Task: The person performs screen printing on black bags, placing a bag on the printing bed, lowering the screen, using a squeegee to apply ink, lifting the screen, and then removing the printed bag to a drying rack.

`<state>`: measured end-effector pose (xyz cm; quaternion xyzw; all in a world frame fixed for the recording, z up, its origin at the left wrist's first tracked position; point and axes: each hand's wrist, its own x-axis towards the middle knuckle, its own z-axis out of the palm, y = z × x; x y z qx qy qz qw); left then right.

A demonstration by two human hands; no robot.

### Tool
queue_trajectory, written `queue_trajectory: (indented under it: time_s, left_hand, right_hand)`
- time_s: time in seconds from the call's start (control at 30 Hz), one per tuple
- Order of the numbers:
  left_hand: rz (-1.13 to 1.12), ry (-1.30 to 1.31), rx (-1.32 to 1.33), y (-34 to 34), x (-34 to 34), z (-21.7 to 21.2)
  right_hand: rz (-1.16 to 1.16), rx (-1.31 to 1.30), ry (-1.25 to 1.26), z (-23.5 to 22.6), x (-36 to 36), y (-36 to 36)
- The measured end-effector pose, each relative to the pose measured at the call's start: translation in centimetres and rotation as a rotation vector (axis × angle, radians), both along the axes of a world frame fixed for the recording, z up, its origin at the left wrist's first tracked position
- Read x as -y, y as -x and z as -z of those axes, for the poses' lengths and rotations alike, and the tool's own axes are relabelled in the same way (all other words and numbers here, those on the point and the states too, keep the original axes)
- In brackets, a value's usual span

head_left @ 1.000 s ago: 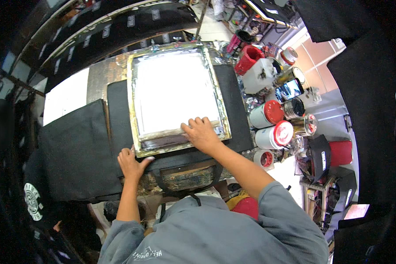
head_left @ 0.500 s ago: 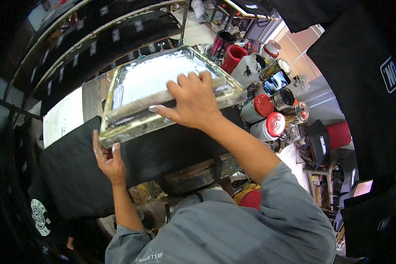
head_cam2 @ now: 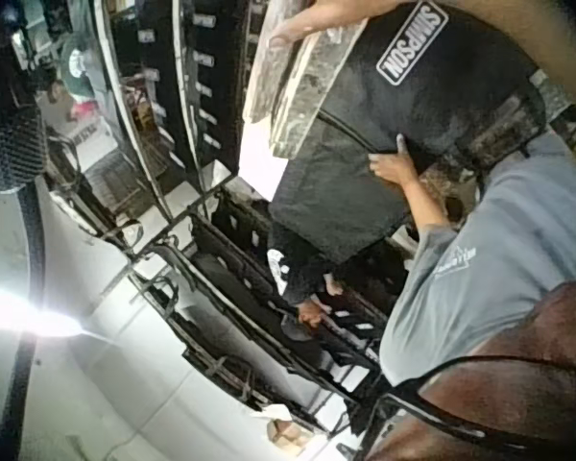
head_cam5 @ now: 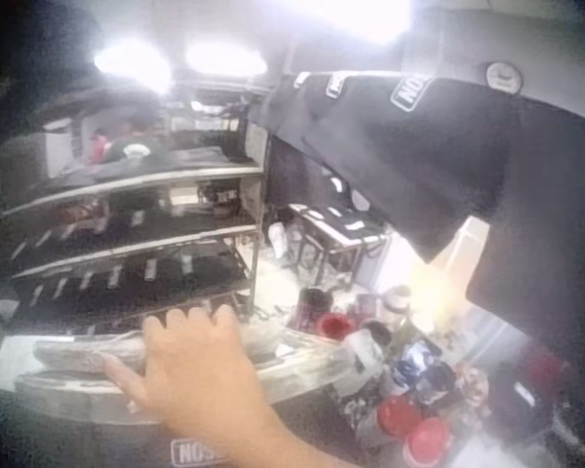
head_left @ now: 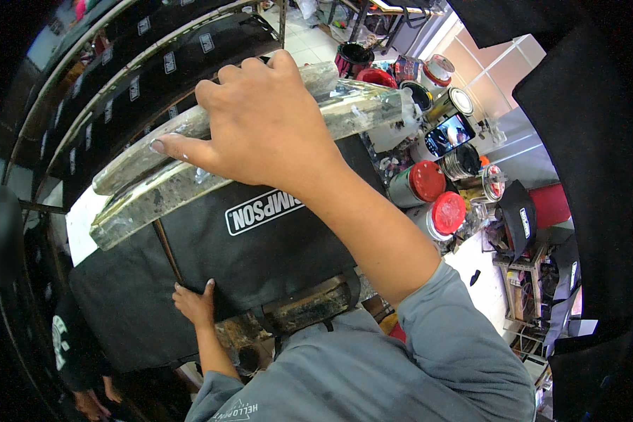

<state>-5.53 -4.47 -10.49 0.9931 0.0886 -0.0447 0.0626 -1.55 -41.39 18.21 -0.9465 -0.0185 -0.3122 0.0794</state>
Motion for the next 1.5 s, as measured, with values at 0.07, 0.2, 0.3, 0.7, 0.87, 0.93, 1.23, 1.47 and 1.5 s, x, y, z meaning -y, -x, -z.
queue_trajectory:
  time_s: [0.07,0.2,0.3,0.7,0.87,0.93,1.23,1.47,1.5]
  left_hand:
    - [0.021,0.023,-0.027,-0.5,-0.6,0.2]
    - [0.113,0.151,-0.009,-1.0,-1.5,2.2]
    - [0.167,0.324,0.070,-0.2,-0.9,4.1]
    - [0.387,0.528,0.215,-4.6,1.6,-8.0]
    - [0.361,0.491,0.254,-8.1,-7.2,-14.1]
    - [0.381,0.553,0.303,-9.5,-14.7,-14.8]
    - [-0.235,-0.492,0.523,-15.0,-35.4,-14.8]
    - [0.634,0.483,0.583,3.1,-6.0,-10.1]
    - [0.678,0.621,0.534,5.7,-3.0,-7.6]
  right_hand:
    - [0.004,-0.018,0.017,-0.4,-0.2,-0.4]
    - [0.049,-0.026,0.043,-1.1,0.4,-2.0]
    - [0.070,-0.107,0.023,-1.7,0.3,-1.3]
    - [0.079,-0.055,0.082,-0.3,0.2,-0.4]
    - [0.078,-0.083,0.050,-0.3,0.0,0.3]
    - [0.067,-0.063,0.024,-0.3,-0.3,0.1]
    - [0.066,-0.022,0.096,-0.4,0.5,-0.9]
    - [0.080,-0.163,0.079,-3.3,0.3,-1.9]
    - [0.067,-0.172,0.078,-3.0,0.1,-2.2]
